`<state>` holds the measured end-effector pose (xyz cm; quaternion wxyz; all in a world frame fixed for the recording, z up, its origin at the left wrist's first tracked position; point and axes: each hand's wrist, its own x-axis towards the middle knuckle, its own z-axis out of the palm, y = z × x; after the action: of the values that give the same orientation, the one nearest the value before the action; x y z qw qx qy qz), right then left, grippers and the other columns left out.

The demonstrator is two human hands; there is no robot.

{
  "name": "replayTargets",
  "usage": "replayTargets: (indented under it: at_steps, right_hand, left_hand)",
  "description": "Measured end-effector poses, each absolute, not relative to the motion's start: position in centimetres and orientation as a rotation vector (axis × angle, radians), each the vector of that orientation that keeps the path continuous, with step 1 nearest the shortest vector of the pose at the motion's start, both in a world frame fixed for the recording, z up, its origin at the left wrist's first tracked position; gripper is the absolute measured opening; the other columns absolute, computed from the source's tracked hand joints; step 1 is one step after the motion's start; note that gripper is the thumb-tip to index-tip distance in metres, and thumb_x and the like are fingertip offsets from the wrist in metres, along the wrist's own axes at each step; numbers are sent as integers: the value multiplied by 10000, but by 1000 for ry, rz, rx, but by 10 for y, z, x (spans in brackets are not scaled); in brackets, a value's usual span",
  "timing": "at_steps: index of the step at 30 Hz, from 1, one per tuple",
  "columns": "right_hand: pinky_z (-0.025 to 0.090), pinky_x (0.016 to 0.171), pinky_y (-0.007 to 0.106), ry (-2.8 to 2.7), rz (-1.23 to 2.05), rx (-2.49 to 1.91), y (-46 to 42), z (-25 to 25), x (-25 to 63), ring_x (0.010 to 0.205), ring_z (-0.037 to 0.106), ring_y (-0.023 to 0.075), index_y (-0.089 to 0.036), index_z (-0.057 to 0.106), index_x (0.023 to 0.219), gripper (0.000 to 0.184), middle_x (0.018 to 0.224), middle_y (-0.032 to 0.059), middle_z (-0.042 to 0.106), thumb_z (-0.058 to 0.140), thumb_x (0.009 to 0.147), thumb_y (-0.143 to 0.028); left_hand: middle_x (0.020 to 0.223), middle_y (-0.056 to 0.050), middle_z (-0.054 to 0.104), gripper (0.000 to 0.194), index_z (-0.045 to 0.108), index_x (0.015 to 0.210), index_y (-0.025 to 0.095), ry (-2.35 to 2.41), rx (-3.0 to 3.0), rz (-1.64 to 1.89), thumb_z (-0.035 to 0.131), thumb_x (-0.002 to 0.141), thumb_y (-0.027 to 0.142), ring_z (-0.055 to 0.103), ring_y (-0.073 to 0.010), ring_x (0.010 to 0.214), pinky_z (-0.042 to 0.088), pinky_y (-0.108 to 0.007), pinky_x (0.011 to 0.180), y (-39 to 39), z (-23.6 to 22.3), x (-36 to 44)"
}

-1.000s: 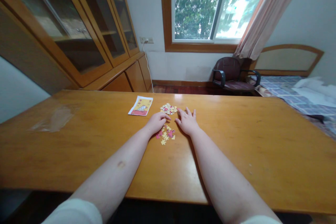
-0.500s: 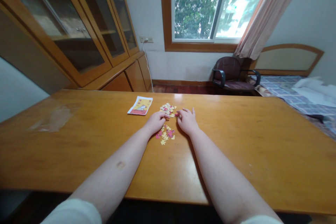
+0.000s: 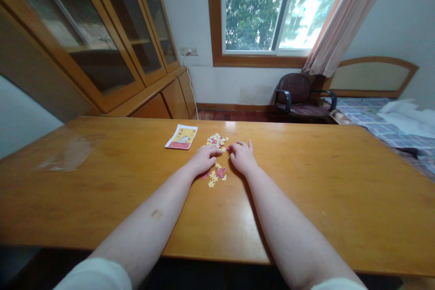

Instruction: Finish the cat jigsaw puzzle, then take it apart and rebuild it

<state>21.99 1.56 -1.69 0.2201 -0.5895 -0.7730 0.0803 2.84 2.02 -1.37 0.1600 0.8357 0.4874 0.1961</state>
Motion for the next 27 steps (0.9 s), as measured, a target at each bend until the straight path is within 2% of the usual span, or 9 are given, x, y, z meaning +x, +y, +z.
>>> replayTargets:
  at_steps: [3, 6, 9, 13, 17, 21, 24, 27]
  right_hand:
    - [206, 1078, 455, -2118, 173, -1686, 14, -13, 220, 1013, 554, 220, -224, 696, 929, 269, 957, 53, 708, 436, 862, -238]
    - [346, 954, 369, -2070, 146, -1722, 13, -11, 220, 910, 573, 217, -204, 718, 881, 275, 841, 66, 704, 448, 856, -249]
    - [394, 862, 315, -2149, 236, -1590, 11, -12, 218, 849, 577, 198, -202, 725, 879, 264, 796, 55, 691, 467, 838, -235]
    - [424, 795, 278, -2286, 446, -1344, 8, -13, 215, 799, 582, 172, -213, 725, 905, 270, 809, 28, 695, 471, 818, -193]
    - [391, 918, 340, -2196, 308, -1450, 10, -13, 216, 974, 563, 203, -209, 684, 1059, 319, 1016, 47, 705, 462, 831, -182]
    - [243, 1068, 461, -2277, 258, -1510, 11, -16, 217, 1216, 435, 246, -262, 600, 1231, 387, 1297, 25, 592, 501, 858, -268]
    - [137, 1096, 539, -2381, 299, -1491, 10, -18, 215, 1274, 381, 270, -323, 620, 1205, 351, 1350, -7, 549, 504, 877, -371]
    - [119, 1090, 566, -2406, 313, -1480, 8, -18, 215, 1272, 383, 273, -361, 654, 1143, 306, 1339, -24, 558, 521, 871, -408]
  left_hand:
    - [1031, -24, 690, 365, 722, 1031, 247, 1381, 2403, 517, 499, 757, 157, 556, -202, 1029, 415, -332, 975, 20, -14, 29]
    - [1078, -27, 677, 381, 706, 1078, 254, 1423, 2396, 480, 514, 759, 173, 535, -212, 1071, 393, -349, 1000, 18, -14, 30]
    - [1087, -36, 670, 391, 691, 1107, 261, 1454, 2377, 492, 521, 763, 186, 532, -217, 1069, 396, -365, 996, 18, -14, 30]
    - [1003, -26, 692, 365, 734, 992, 252, 1384, 2381, 545, 483, 758, 128, 562, -193, 994, 428, -330, 950, 20, -15, 29]
    - [973, -9, 706, 365, 754, 928, 261, 1281, 2410, 539, 477, 752, 103, 573, -182, 986, 425, -319, 960, 22, -15, 29]
    - [962, 5, 713, 350, 766, 831, 267, 1280, 2405, 505, 481, 731, 91, 574, -175, 994, 408, -314, 989, 22, -13, 29]
    - [912, 1, 714, 319, 760, 733, 252, 1306, 2399, 493, 483, 715, 95, 578, -182, 975, 419, -315, 970, 21, -11, 28]
    - [888, -11, 712, 312, 753, 748, 242, 1358, 2398, 509, 473, 724, 106, 586, -192, 936, 442, -320, 925, 21, -10, 28]
